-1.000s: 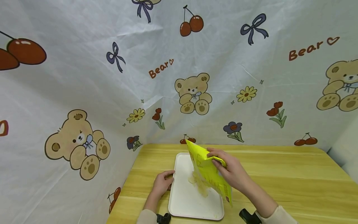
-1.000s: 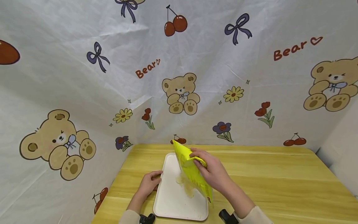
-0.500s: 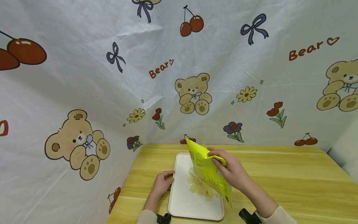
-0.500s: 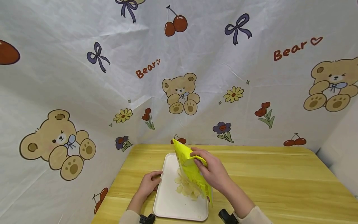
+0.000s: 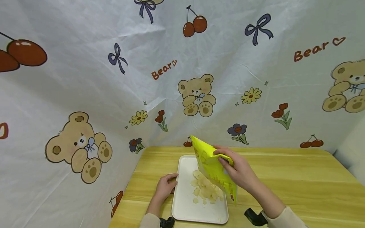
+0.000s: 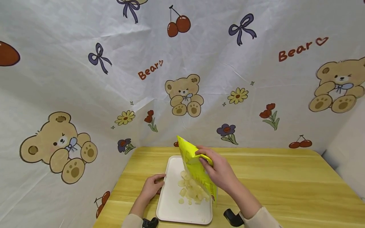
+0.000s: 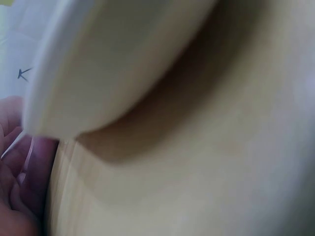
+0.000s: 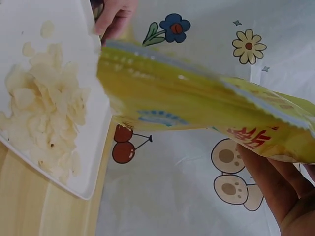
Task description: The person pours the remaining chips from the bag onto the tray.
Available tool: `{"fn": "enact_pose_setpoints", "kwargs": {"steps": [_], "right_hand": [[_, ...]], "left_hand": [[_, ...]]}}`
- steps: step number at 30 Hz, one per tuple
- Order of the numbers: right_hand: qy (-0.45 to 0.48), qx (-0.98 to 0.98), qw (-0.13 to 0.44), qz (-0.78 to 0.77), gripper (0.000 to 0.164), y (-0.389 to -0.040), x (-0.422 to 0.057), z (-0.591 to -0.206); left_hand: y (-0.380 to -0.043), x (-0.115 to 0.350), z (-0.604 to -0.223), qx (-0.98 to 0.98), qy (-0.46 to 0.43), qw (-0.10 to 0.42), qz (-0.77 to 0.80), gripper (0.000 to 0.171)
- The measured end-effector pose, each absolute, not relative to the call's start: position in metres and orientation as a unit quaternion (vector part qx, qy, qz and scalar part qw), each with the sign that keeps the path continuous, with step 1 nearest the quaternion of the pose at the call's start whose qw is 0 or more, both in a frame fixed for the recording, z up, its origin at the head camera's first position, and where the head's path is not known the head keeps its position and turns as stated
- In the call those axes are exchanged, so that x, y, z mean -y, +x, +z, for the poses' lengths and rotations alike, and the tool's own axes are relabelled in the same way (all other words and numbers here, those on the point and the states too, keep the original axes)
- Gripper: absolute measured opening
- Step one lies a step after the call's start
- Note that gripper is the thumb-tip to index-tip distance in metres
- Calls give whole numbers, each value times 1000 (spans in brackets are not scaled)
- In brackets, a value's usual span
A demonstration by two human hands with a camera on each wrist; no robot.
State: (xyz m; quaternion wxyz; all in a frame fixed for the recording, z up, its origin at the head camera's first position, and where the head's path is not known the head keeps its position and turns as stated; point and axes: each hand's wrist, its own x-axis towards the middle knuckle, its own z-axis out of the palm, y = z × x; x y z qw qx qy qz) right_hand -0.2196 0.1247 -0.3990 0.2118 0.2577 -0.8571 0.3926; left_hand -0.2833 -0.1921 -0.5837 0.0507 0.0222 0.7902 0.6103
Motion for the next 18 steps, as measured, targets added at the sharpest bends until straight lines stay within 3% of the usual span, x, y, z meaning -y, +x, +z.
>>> {"fn": "enact_pose_setpoints", "kwargs": {"steps": [5,12,18], "right_hand": [[266,845,241,397,25,-221,-129,-401],[274,859,206,380,22,-221,-125,-405],[269,861,211,377,23,-223,-125,-405]], "left_hand": [[-284,193,-586,-798,19,51,600,37],[-283,193,-584,-794,18,50,605,37],[-285,193,-585,-796,18,47,603,36]]}}
